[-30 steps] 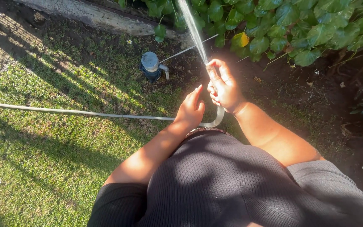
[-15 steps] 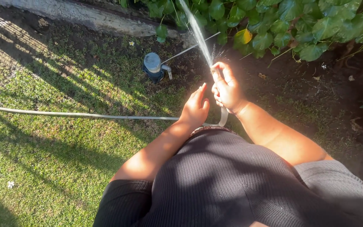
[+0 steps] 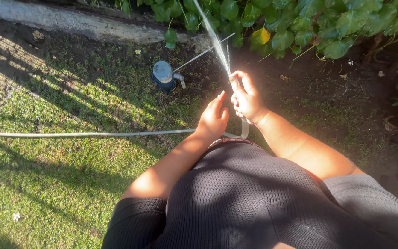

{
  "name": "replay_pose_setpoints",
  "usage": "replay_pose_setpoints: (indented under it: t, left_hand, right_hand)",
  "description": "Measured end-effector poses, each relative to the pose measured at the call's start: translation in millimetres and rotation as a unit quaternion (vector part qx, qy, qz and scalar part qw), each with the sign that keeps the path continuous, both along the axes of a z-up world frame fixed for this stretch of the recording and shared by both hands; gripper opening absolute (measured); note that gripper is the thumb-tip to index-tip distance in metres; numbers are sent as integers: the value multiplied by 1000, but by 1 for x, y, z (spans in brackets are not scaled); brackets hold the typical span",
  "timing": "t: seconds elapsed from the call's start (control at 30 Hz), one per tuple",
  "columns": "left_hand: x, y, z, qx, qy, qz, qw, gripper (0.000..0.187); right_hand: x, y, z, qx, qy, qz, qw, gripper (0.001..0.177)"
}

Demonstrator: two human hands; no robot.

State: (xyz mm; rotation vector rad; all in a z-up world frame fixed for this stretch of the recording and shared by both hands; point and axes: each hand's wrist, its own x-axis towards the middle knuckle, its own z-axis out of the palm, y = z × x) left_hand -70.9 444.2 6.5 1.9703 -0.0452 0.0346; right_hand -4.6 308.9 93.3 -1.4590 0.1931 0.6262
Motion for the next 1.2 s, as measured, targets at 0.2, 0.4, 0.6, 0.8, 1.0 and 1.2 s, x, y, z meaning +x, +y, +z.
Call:
replay_pose_setpoints:
  t: [0.2, 0.4, 0.6, 0.8, 1.0, 1.2]
  left_hand:
    - [3, 6, -11, -4, 20, -41, 999, 59]
    - [4, 7, -16, 12, 27, -82, 996, 60]
    - [1, 5, -17, 17, 35, -122, 992, 62]
    - [2, 1, -4, 12, 45, -136, 990, 61]
    - [2, -7, -3, 32, 69, -118, 990, 61]
    - [-6, -28, -4, 29, 57, -124, 990, 62]
  right_hand:
    - [-6, -5, -10, 50, -41, -37, 997, 22]
    - [-21, -5, -19, 60, -70, -62, 994, 23]
    - [-31, -12, -37, 18, -22, -120, 992, 21]
    - [-37, -16, -11, 60, -77, -105, 990, 26]
    - [-37, -18, -14, -12, -48, -44, 998, 23]
    - [-40, -46, 8, 73, -34, -64, 995, 26]
